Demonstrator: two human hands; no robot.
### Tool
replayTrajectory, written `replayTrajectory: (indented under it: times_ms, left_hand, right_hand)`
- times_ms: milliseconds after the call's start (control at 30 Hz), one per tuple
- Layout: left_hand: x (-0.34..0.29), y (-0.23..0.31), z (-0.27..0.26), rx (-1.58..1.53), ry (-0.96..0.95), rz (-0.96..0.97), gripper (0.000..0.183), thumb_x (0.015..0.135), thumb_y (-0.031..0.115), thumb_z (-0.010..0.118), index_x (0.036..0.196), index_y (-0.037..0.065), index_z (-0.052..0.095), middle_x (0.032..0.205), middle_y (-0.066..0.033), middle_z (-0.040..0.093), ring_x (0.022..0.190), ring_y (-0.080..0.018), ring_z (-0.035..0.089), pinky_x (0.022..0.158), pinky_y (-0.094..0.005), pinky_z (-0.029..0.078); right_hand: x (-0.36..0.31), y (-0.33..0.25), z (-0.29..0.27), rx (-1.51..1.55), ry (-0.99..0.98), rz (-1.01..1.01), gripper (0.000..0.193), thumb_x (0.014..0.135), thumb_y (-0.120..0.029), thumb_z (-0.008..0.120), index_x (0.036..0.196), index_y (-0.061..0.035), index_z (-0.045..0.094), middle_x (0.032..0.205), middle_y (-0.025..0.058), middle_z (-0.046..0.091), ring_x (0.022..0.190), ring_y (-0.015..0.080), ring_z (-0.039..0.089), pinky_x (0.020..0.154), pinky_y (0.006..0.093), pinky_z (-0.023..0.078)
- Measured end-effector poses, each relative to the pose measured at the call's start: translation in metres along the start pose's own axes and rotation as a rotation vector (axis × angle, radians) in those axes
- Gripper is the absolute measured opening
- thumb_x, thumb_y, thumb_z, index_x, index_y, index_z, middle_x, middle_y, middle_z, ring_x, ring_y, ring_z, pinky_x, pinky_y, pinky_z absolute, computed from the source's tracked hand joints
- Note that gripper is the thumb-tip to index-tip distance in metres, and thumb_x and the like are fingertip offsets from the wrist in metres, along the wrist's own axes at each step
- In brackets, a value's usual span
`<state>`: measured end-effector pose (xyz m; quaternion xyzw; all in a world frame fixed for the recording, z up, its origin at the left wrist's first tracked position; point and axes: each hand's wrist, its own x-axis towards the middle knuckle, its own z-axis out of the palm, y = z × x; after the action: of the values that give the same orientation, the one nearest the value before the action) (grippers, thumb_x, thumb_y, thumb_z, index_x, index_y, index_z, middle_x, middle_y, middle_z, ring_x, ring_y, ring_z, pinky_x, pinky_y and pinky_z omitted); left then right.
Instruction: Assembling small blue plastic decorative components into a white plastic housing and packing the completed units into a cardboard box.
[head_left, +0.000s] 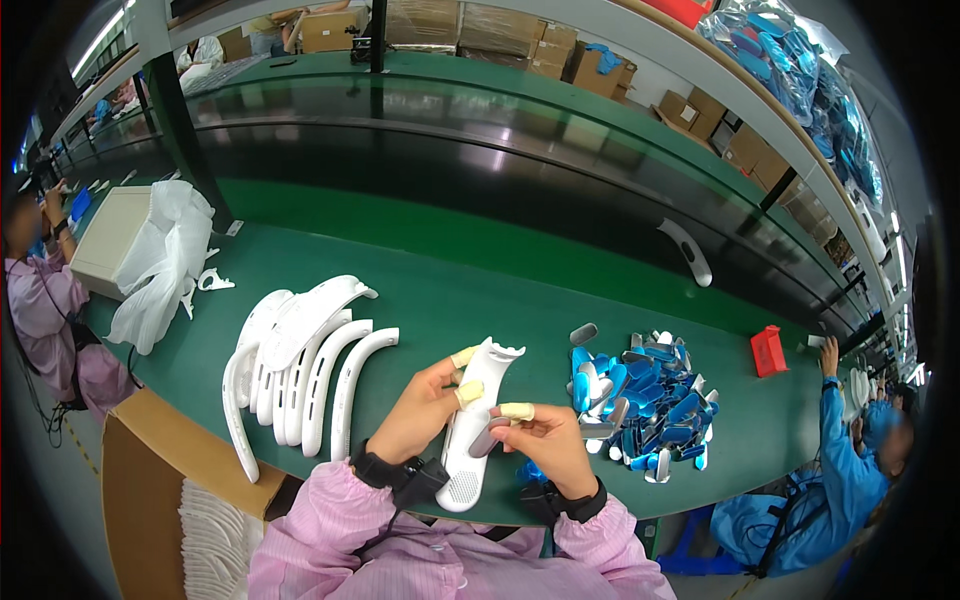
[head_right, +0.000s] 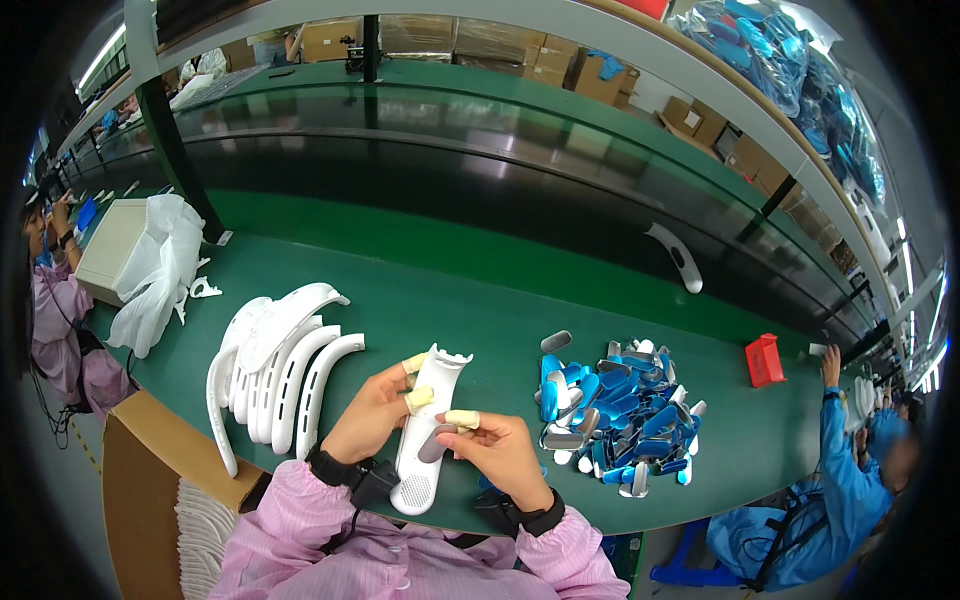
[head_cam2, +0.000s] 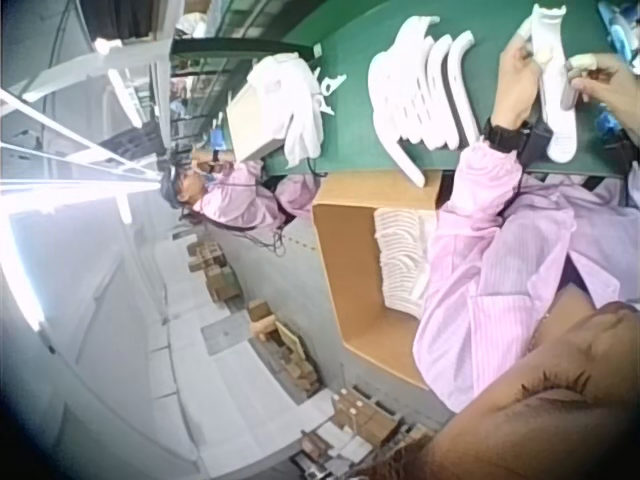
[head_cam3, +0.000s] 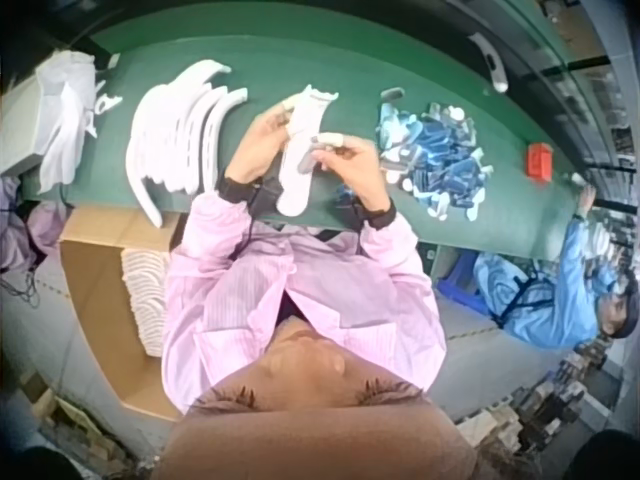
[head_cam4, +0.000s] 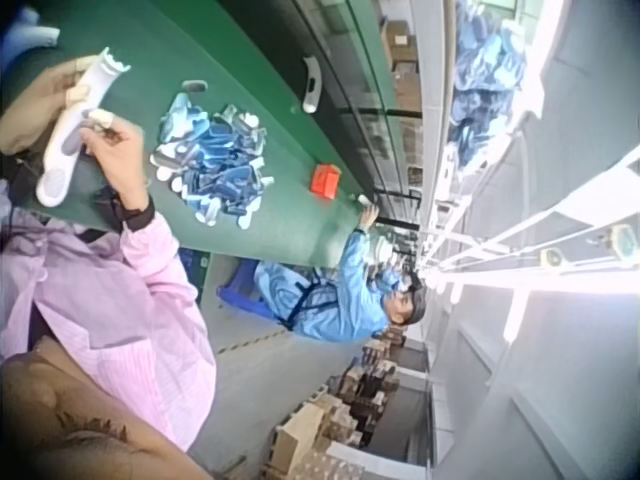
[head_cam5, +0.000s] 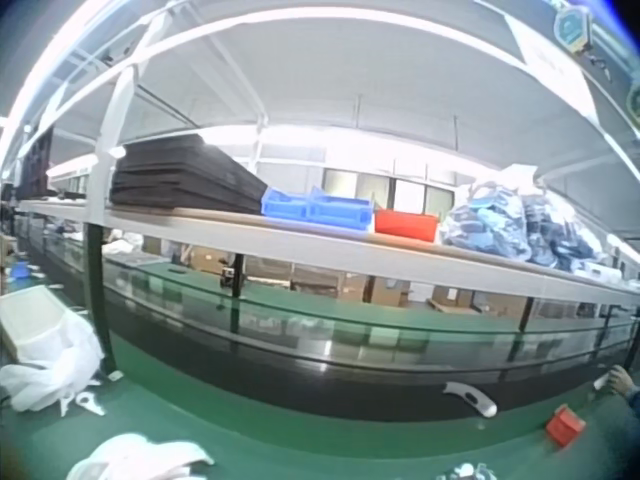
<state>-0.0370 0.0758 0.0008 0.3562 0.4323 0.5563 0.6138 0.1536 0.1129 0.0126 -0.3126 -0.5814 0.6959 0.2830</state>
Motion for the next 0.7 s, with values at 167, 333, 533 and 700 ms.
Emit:
replayTrajectory:
  times_ms: [167,333,533,700]
  left_hand:
    - [-0.012,0.005,0.005,-0.077,-0.023,-0.087,0.046,0.093,0.007,0.054,0.138,0.005,0.044,0.113,-0.0033,0.058,0.095,-0.0107,0.060,0.077,-0.0242,0.050]
    - [-0.020,0.011,0.014,-0.218,0.015,-0.115,0.043,0.093,0.003,0.051,0.136,0.003,0.045,0.107,-0.0038,0.061,0.089,-0.0099,0.059,0.077,-0.0242,0.049]
    - [-0.025,0.006,0.017,-0.183,0.075,-0.074,0.042,0.093,0.002,0.050,0.135,0.001,0.045,0.108,-0.0057,0.061,0.093,-0.0112,0.060,0.080,-0.0249,0.050]
    - [-0.039,0.018,0.026,-0.003,0.032,0.126,0.036,0.093,0.002,0.052,0.130,0.001,0.051,0.116,-0.0046,0.058,0.102,-0.0135,0.057,0.091,-0.0285,0.046]
  right_hand:
    - [-0.004,0.002,0.003,-0.255,-0.051,-0.115,0.029,0.083,-0.006,0.071,0.111,-0.0042,0.068,0.084,0.0000,0.067,0.062,0.0031,0.049,0.055,0.0196,0.041]
    - [-0.011,-0.017,0.019,-0.579,-0.030,-0.325,0.023,0.080,-0.009,0.072,0.102,-0.0042,0.070,0.071,0.0039,0.059,0.056,0.0131,0.048,0.051,0.0261,0.039]
    - [-0.015,-0.010,0.033,-0.765,0.236,-0.428,0.043,0.074,-0.013,0.078,0.113,-0.0011,0.061,0.078,0.0045,0.060,0.063,0.0129,0.054,0.055,0.0259,0.044]
    - [-0.008,-0.003,0.020,-0.145,0.087,-0.066,0.046,0.077,-0.009,0.078,0.116,0.0030,0.056,0.094,0.0065,0.065,0.084,0.0136,0.064,0.071,0.0254,0.052]
